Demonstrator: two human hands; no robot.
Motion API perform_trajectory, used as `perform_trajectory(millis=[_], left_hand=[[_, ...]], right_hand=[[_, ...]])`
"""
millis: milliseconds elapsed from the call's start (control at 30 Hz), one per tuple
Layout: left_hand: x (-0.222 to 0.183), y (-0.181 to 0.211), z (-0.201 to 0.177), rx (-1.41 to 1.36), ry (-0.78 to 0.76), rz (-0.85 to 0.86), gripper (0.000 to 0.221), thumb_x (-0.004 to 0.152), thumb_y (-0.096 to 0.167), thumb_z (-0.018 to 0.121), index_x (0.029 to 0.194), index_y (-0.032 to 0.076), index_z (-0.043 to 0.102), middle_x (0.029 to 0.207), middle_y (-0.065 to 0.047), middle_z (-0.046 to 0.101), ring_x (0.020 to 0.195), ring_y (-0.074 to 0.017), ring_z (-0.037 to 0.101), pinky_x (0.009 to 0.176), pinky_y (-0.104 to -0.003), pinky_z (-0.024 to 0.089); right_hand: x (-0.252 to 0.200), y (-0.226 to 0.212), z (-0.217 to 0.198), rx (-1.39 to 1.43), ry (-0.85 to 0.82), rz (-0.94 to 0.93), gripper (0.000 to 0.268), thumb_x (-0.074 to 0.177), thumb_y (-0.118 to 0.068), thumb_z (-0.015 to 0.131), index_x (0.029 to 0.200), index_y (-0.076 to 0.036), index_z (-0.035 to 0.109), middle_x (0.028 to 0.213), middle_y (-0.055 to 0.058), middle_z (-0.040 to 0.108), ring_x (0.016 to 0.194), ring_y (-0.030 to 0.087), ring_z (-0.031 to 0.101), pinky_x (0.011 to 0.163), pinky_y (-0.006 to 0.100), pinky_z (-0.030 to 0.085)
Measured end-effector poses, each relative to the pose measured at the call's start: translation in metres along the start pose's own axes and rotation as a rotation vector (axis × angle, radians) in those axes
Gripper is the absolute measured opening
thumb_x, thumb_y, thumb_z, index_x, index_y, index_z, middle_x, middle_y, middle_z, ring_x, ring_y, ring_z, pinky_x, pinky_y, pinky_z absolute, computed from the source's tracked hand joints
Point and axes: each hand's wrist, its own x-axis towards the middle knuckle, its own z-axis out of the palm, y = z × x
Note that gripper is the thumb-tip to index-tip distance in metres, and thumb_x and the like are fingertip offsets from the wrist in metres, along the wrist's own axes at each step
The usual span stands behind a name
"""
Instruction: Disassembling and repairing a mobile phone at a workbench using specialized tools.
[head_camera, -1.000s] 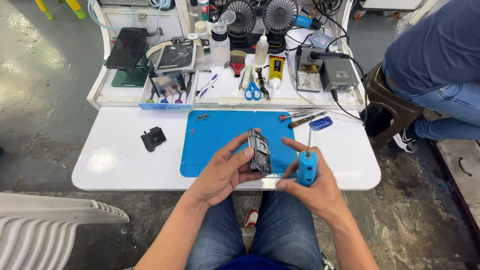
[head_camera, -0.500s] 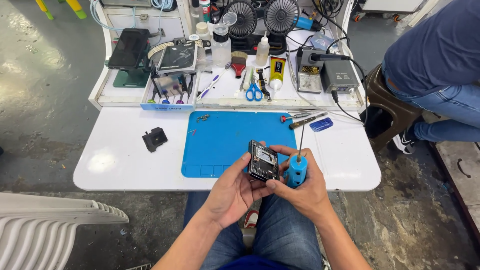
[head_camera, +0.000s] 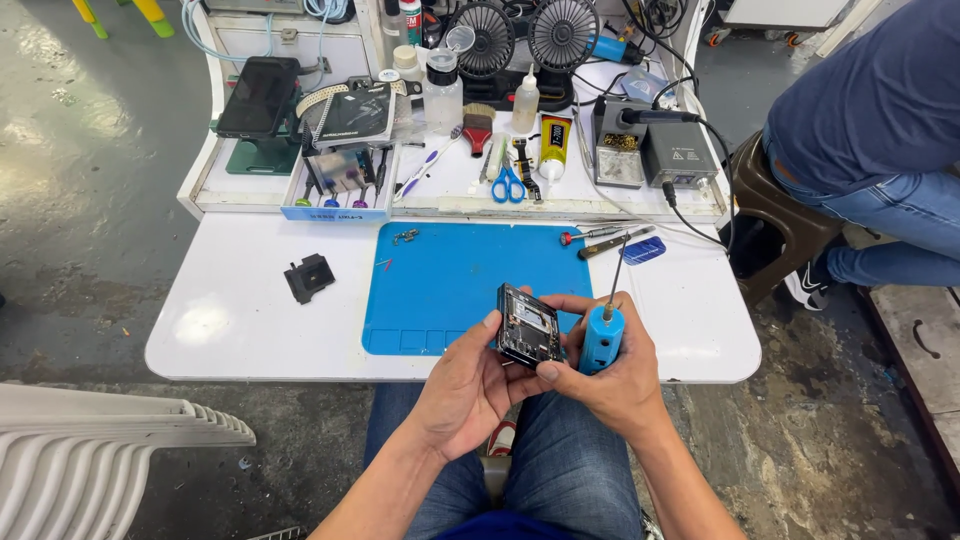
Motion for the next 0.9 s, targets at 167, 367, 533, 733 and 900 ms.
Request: perform_trajectory(millis=[167, 367, 533, 733, 900], left_hand=[[-0.002, 0.0, -0.01, 0.022, -0.076, -0.01, 0.065, 0.1, 0.038, 0.055, 0.157, 0.008, 0.046, 0.126, -0.025, 0.068, 0.101, -0.0338, 0.071, 0.086, -0.043, 0.064], [-0.009, -0.003, -0.011, 0.034, -0.104, -0.128, 0.061, 0.105, 0.036, 0.042, 0.148, -0.007, 0.048, 0.121, -0.033, 0.068, 0.089, -0.0354, 0.07, 0.079, -0.043, 0.062], [-0.012, -0.002, -0.014, 0.045, -0.193, -0.14, 0.063, 0.108, 0.033, 0.035, 0.153, -0.01, 0.043, 0.117, -0.031, 0.067, 0.084, -0.0286, 0.065, 0.069, -0.037, 0.058], [-0.02, 0.0, -0.011, 0.124, -0.21, -0.107, 0.065, 0.106, 0.038, 0.039, 0.153, -0.006, 0.044, 0.12, -0.028, 0.067, 0.086, -0.0264, 0.062, 0.069, -0.036, 0.055], [-0.04, 0.004, 0.014, 0.921, -0.025, -0.147, 0.067, 0.1, 0.041, 0.044, 0.165, 0.032, 0.032, 0.138, 0.002, 0.059, 0.089, -0.0169, 0.054, 0.084, -0.041, 0.047]], right_hand=[[0.003, 0.005, -0.006, 0.108, 0.009, -0.025, 0.045, 0.079, -0.025, 0.082, 0.096, -0.015, 0.041, 0.119, 0.022, 0.076, 0.06, 0.012, 0.055, 0.058, 0.028, 0.05], [0.018, 0.021, -0.013, 0.193, 0.252, 0.081, 0.027, 0.099, -0.032, 0.062, 0.089, -0.012, 0.047, 0.068, 0.002, 0.042, 0.039, 0.02, 0.053, 0.037, 0.032, 0.042], [0.03, 0.013, -0.015, 0.247, 0.382, 0.244, 0.022, 0.099, -0.029, 0.067, 0.093, -0.011, 0.056, 0.05, 0.009, 0.053, 0.037, 0.019, 0.05, 0.034, 0.033, 0.045], [0.029, 0.02, -0.019, 0.421, 0.364, 0.383, 0.026, 0.095, -0.033, 0.071, 0.095, -0.013, 0.055, 0.068, 0.005, 0.054, 0.039, 0.02, 0.052, 0.033, 0.033, 0.04], [0.028, 0.009, -0.018, 0.399, 0.279, 0.425, 0.034, 0.096, -0.033, 0.071, 0.082, -0.005, 0.056, 0.063, 0.006, 0.051, 0.044, 0.017, 0.051, 0.036, 0.03, 0.04]])
